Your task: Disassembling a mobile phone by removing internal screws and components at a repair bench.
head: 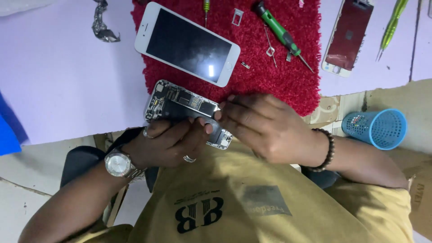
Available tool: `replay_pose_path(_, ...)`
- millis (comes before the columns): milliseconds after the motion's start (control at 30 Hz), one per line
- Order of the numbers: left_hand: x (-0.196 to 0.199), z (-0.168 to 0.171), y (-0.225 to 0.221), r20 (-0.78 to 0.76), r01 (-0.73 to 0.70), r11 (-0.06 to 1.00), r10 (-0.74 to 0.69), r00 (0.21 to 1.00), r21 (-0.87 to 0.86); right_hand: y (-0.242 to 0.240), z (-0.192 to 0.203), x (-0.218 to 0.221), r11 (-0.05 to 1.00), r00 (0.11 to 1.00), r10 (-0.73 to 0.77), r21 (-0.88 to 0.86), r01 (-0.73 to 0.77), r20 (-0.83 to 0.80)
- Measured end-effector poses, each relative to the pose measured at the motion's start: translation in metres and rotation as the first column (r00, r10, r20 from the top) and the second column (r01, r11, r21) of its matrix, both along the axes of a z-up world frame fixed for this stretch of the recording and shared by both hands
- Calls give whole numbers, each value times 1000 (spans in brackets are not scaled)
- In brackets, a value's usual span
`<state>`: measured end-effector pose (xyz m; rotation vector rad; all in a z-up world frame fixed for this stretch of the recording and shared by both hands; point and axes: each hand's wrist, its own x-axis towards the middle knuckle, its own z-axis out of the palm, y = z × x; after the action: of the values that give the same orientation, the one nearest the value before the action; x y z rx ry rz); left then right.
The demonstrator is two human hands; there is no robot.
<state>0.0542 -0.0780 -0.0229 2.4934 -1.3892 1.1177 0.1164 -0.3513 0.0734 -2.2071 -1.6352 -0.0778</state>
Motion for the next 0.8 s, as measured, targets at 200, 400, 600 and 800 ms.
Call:
replay_pose_path(200, -16, -16, 8, -29, -8, 987, 13, 999, 160, -52, 28, 44, 905, 904, -426, -6, 426, 29)
replay_pose_path(400, -14, -15, 7, -64, -26, 999, 29, 998, 45, -62, 14, 88, 913, 898, -406, -102, 394, -167)
replay_pose_path(600, -16, -16, 9, -14, -34, 997, 35, 999, 66, -76, 18, 106, 806, 746, -592, -252, 536, -306)
replay_pose_path(800, -13, -4, 3, -6, -99, 995, 99, 995, 10, -82, 8, 119, 576, 530, -815, -426, 697, -234)
